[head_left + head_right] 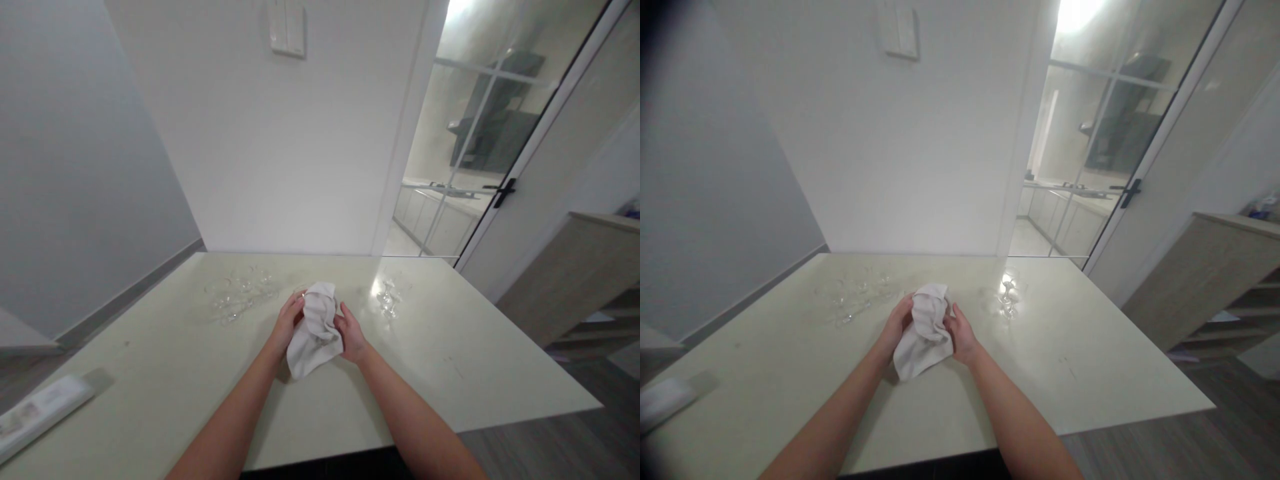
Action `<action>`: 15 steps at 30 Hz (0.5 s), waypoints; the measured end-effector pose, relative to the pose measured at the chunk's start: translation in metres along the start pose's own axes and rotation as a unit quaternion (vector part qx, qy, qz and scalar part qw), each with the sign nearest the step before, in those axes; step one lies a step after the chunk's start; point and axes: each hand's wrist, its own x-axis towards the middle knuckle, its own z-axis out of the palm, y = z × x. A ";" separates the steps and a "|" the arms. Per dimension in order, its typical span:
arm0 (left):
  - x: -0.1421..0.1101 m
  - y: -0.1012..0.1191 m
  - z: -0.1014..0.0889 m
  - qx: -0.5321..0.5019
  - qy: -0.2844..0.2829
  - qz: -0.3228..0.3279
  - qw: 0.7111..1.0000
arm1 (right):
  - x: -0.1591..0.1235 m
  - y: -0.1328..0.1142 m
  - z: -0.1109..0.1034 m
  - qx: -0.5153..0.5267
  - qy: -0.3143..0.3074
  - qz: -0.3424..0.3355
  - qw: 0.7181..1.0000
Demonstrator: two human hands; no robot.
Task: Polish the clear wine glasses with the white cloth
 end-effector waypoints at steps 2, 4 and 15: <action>-0.001 0.000 0.002 0.025 0.001 0.000 1.000 | 0.000 0.002 0.001 -0.042 0.021 -0.005 0.999; -0.002 0.000 0.004 0.050 -0.011 -0.004 0.999 | 0.003 0.003 0.002 -0.126 0.025 -0.046 0.991; 0.001 -0.004 0.002 0.128 0.000 0.031 0.991 | 0.016 0.000 0.001 -0.380 -0.018 -0.252 0.890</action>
